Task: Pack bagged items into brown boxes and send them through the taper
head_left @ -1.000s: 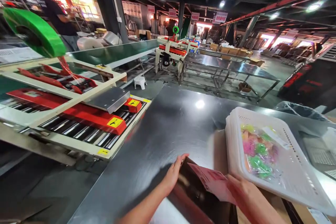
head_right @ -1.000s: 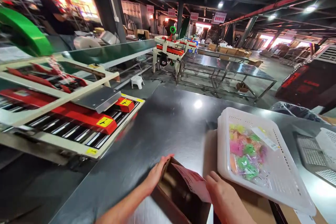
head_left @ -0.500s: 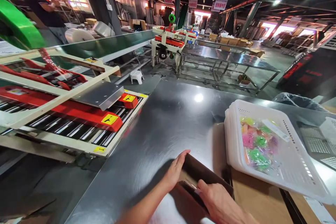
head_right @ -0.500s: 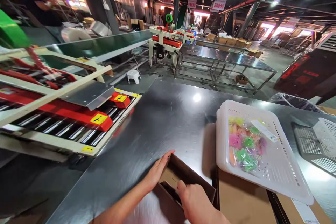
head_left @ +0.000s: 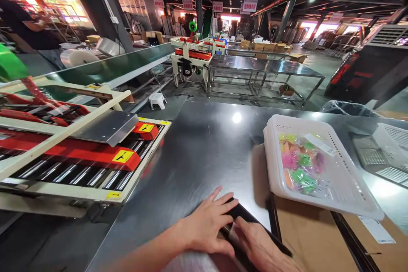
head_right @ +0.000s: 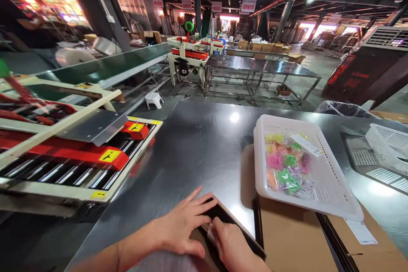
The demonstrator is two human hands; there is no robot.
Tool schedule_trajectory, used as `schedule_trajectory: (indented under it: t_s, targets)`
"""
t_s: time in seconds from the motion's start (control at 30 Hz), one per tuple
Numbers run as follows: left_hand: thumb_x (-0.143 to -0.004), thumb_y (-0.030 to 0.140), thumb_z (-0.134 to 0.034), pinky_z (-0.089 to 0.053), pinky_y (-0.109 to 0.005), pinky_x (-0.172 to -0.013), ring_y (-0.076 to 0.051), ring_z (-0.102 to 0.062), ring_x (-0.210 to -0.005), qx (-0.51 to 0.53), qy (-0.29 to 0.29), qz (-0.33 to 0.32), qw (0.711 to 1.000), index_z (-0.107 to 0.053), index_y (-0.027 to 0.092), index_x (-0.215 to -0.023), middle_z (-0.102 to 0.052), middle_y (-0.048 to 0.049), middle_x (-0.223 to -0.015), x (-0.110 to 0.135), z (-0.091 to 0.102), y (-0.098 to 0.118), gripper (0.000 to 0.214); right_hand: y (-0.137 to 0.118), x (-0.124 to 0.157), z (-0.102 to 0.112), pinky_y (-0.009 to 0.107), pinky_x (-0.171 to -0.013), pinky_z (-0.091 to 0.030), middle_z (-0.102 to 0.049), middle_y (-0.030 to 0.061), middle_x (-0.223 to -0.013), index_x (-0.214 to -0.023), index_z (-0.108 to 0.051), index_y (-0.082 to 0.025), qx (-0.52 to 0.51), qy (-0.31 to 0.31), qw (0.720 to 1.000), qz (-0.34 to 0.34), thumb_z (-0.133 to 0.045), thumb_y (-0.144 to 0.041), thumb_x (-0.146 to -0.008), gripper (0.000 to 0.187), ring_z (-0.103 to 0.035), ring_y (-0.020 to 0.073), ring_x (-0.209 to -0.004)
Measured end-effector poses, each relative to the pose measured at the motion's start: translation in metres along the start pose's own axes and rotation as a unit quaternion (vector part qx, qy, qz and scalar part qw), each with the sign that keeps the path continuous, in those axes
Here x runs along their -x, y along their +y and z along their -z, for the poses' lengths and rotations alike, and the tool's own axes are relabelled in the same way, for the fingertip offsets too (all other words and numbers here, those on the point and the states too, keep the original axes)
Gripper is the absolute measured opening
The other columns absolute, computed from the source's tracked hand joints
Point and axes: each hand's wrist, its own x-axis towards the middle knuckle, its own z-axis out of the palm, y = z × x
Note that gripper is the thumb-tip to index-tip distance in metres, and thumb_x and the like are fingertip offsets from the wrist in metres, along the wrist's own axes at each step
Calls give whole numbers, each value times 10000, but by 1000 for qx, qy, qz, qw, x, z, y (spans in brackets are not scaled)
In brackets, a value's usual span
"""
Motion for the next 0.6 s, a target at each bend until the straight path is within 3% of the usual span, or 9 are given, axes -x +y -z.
schedule_trajectory:
  t_s: [0.07, 0.17, 0.27, 0.33, 0.4, 0.47, 0.5, 0.57, 0.6]
  targets:
    - [-843, 411, -897, -52, -775, -1305, -461, -322, -1600, -49, -47, -3, 998, -750, 279, -1345, -417, -124, -1704, 0, 0, -4, 540, 1, 2, 4, 307, -617, -289, -765, 97, -881, -1030, -578, -192, -1, 1, 1000, -1, -415, -148, -1009, 170, -679, 197, -705]
    - [-961, 341, -778, -217, -850, -1238, -468, -292, -1611, -148, -90, -4, 985, -754, 260, -1294, -403, -83, -1728, -2, -18, -16, 343, 3, 2, -1, 319, -582, -263, -746, 86, -826, -981, -579, -201, 2, 17, 1000, 4, -413, -184, -1014, 171, -647, 197, -655]
    - [-1087, 304, -579, -501, -618, -1155, -369, -589, -1418, -202, -133, 41, 969, -740, 225, -1258, -686, -89, -1485, -7, -35, -18, 248, 2, 3, -14, 320, -565, -300, -753, 76, -785, -964, -591, -214, -9, 57, 998, 16, -448, -221, -1001, 147, -657, 208, -620]
    - [-1094, 291, -557, -553, -488, -1053, -310, -703, -1215, -208, -162, 92, 960, -744, 218, -1190, -779, -73, -1265, -11, -38, -12, 223, -1, 11, -12, 301, -572, -385, -762, 73, -783, -926, -610, -215, -17, 103, 993, 44, -459, -234, -986, 164, -684, 212, -636]
    - [-1096, 260, -530, -528, -461, -1025, -290, -710, -1144, -211, -172, 124, 954, -742, 223, -1125, -787, -56, -1172, -16, -33, -5, 217, -3, 30, 8, 290, -668, -520, -791, 82, -878, -951, -660, -217, -40, 184, 978, 91, -450, -265, -991, 219, -743, 228, -765]
    - [-1102, 241, -489, -490, -469, -1031, -287, -697, -1137, -212, -175, 123, 953, -735, 228, -1091, -784, -52, -1162, -20, -28, -1, 247, 5, 64, 40, 316, -828, -607, -807, 83, -1017, -1046, -708, -246, -99, 315, 942, 62, -448, -358, -1023, 284, -769, 246, -944]
    - [-1104, 240, -474, -474, -469, -1029, -285, -694, -1128, -213, -175, 117, 954, -733, 230, -1075, -784, -53, -1153, -21, -26, -1, 261, 14, 85, 56, 328, -858, -626, -807, 79, -1046, -1073, -719, -269, -142, 391, 909, -9, -458, -426, -1031, 308, -768, 253, -985]
    - [-1108, 245, -440, -448, -468, -1024, -279, -692, -1102, -211, -169, 106, 957, -725, 230, -1049, -788, -55, -1129, -20, -25, -7, 291, 44, 126, 76, 388, -856, -657, -797, 108, -1056, -1042, -719, -285, -221, 523, 795, -214, -522, -583, -966, 365, -768, 304, -993]
    - [-1107, 243, -425, -438, -467, -1020, -278, -693, -1092, -210, -164, 105, 958, -719, 231, -1046, -790, -53, -1125, -18, -26, -12, 300, 65, 144, 75, 434, -809, -669, -795, 131, -1025, -1003, -714, -295, -240, 545, 747, -295, -503, -646, -918, 418, -773, 339, -957]
